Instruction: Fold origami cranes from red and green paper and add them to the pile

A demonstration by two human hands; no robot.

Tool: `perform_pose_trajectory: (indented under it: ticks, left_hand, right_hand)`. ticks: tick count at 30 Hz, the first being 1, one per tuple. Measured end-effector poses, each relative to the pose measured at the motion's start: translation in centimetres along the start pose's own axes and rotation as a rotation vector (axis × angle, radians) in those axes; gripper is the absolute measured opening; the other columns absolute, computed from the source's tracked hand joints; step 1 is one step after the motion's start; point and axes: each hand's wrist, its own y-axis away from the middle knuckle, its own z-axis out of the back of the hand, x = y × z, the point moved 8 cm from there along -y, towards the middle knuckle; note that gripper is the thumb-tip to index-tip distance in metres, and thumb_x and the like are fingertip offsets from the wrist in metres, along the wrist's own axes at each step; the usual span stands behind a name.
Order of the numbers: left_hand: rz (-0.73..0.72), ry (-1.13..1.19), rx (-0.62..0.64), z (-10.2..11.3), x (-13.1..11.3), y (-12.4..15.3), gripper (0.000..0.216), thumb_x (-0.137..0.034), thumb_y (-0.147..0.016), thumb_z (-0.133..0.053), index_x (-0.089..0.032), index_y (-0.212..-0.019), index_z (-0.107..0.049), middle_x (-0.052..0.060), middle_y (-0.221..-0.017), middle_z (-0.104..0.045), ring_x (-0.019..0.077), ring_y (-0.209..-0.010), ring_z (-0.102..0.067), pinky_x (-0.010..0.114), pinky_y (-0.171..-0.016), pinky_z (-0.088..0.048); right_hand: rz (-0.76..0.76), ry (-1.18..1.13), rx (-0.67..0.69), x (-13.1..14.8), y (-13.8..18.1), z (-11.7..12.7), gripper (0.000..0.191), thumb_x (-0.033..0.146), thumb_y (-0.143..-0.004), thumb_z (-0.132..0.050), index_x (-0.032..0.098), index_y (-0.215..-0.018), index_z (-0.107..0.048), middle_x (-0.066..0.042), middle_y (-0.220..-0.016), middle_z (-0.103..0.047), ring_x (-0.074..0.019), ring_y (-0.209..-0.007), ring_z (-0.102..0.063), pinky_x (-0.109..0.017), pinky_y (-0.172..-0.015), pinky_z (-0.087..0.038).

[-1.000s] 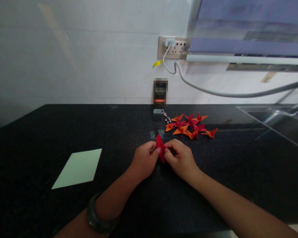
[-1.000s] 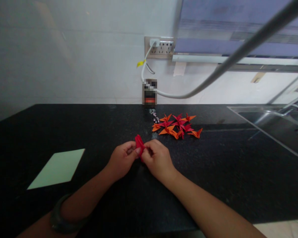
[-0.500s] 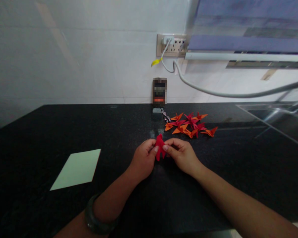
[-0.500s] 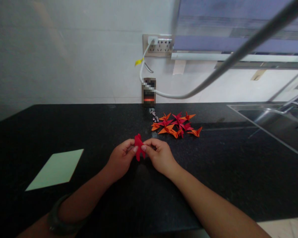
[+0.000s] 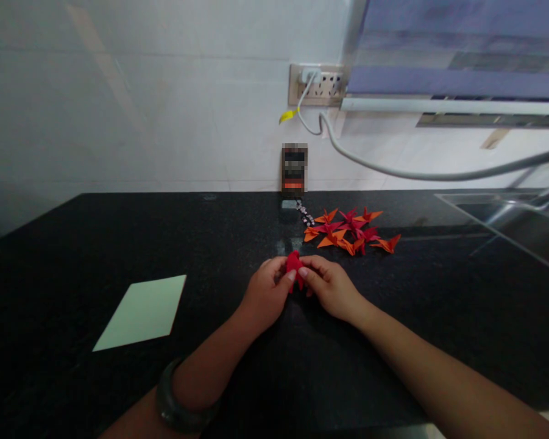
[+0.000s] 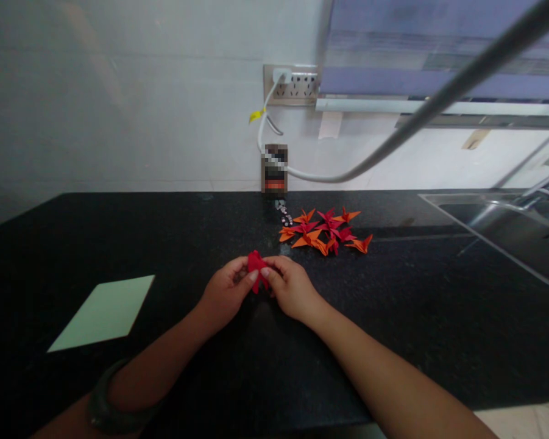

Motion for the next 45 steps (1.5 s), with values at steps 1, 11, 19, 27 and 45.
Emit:
perform_pose_trajectory:
  ticks: [1, 11, 19, 27, 45]
  left_hand:
    - [0.011, -0.013, -0.007, 0.1, 0.0, 0.0, 0.023, -0.031, -0.076, -0.052, -0.017, -0.093, -0.060, 0.004, -0.084, -0.064, 0.0157, -0.073, -0.059, 0.027, -0.067, -0.045]
    - [0.134, 0.072, -0.094, 1.1, 0.2, 0.2, 0.018, -0.032, -0.067, -0.063, -0.015, -0.064, -0.060, -0.001, -0.058, -0.061, 0.0118, -0.053, -0.055, 0.022, -0.050, -0.039]
    - [0.196, 0.160, -0.057, 1.2, 0.5, 0.0, 0.027, -0.038, -0.060, -0.069, -0.013, -0.061, -0.059, -0.001, -0.055, -0.060, 0.0100, -0.050, -0.051, 0.021, -0.048, -0.037]
    - [0.145, 0.119, -0.037, 1.2, -0.2, 0.2, 0.029, -0.038, -0.060, -0.069, -0.013, -0.055, -0.056, -0.002, -0.052, -0.057, 0.0090, -0.048, -0.048, 0.021, -0.046, -0.036]
    - [0.105, 0.026, -0.072, 1.6, -1.0, 0.2, 0.027, -0.032, -0.064, -0.063, -0.015, -0.051, -0.048, -0.006, -0.045, -0.043, 0.0063, -0.042, -0.038, 0.019, -0.041, -0.029]
  right_hand:
    - [0.022, 0.030, -0.023, 0.0, 0.0, 0.1, 0.022, 0.026, -0.082, -0.047, 0.015, -0.096, -0.060, -0.002, -0.071, -0.058, -0.0095, -0.052, -0.051, -0.023, -0.049, -0.044]
    - [0.101, 0.181, -0.166, 1.3, 1.0, 0.6, 0.017, 0.027, -0.082, -0.048, 0.016, -0.082, -0.061, -0.003, -0.071, -0.060, -0.0130, -0.063, -0.056, -0.024, -0.058, -0.045]
    - [0.058, 0.098, -0.100, 1.0, 0.8, 0.4, 0.018, 0.029, -0.079, -0.052, 0.016, -0.087, -0.062, -0.002, -0.069, -0.061, -0.0112, -0.058, -0.053, -0.023, -0.054, -0.043]
    - [0.128, 0.154, -0.141, 2.3, 1.2, 1.0, 0.013, 0.025, -0.078, -0.054, 0.017, -0.076, -0.065, -0.001, -0.063, -0.057, -0.0116, -0.056, -0.051, -0.024, -0.053, -0.041]
    - [-0.056, -0.180, -0.148, 0.4, 0.5, 0.9, 0.023, 0.037, -0.071, -0.060, 0.016, -0.079, -0.057, 0.002, -0.063, -0.052, -0.0087, -0.052, -0.046, -0.020, -0.045, -0.039]
